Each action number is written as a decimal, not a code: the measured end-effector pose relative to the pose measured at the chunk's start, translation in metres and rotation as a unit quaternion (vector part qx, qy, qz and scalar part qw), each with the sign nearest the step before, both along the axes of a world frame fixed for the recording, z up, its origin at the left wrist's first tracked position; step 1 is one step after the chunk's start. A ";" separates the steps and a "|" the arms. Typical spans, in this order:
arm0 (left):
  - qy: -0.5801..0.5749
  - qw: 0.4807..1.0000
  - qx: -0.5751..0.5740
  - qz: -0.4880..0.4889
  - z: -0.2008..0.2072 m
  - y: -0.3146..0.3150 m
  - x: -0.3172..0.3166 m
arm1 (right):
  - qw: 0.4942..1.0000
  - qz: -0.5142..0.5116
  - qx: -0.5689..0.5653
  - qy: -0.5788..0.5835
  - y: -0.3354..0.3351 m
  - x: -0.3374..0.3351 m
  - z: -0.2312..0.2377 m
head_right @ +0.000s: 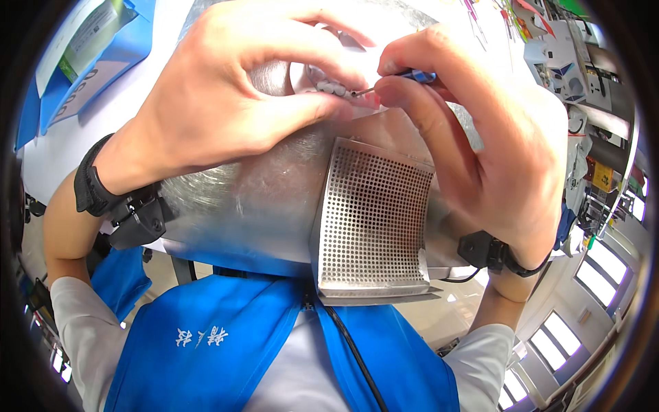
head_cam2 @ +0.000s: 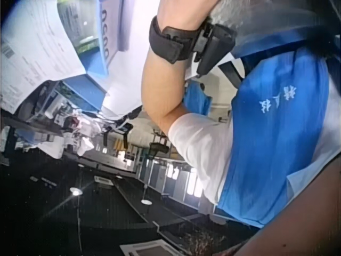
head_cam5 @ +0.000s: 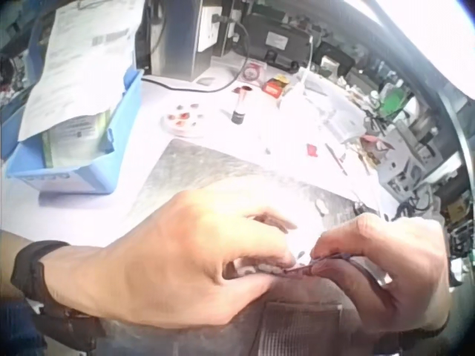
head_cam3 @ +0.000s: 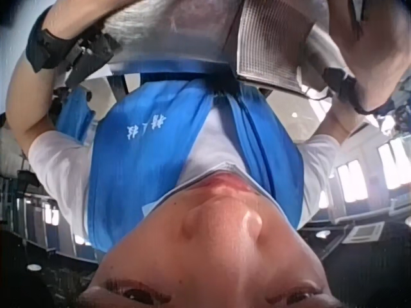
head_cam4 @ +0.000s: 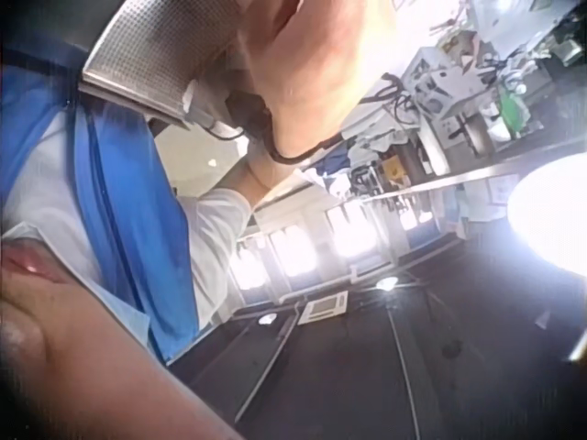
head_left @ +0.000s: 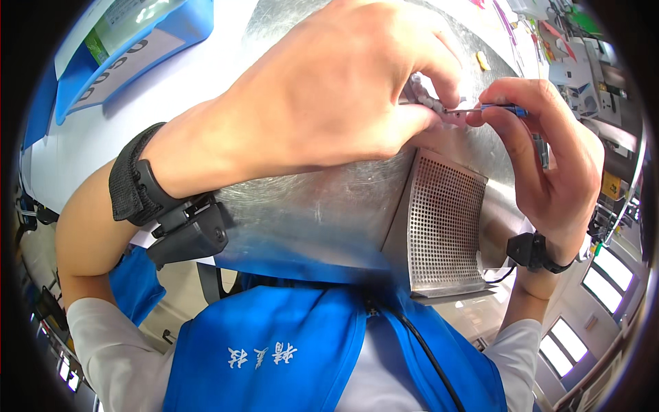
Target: The person is assembling components into a dental dental mold on a workbench.
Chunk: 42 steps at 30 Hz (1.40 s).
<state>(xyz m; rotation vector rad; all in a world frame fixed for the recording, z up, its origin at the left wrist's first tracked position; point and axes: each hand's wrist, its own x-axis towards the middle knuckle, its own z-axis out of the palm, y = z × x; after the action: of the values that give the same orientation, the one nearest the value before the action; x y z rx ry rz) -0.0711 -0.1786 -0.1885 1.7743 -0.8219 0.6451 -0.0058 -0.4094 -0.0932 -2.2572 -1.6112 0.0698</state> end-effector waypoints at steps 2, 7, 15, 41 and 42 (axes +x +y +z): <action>0.085 0.995 0.045 0.039 0.006 -0.001 -0.005 | 1.000 -0.011 0.003 -0.006 0.000 -0.002 -0.001; 0.112 0.990 0.073 0.039 0.021 -0.001 -0.012 | 0.996 0.007 -0.034 -0.081 0.007 -0.010 0.008; 0.116 0.987 0.090 0.069 0.019 -0.004 -0.015 | 0.955 0.047 -0.111 -0.269 0.027 -0.024 0.021; 0.154 0.980 0.071 0.103 0.005 -0.003 -0.009 | 0.956 0.031 -0.171 -0.236 0.026 -0.024 0.020; 0.154 0.980 0.061 0.106 0.003 -0.004 -0.009 | 0.951 0.069 -0.175 -0.247 0.028 -0.022 0.023</action>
<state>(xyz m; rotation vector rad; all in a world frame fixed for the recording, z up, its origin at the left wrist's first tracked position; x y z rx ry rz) -0.0800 -0.1827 -0.1855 2.0284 -0.4734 0.4452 -0.0275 -0.3814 -0.0707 -2.5659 -2.1601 -0.2057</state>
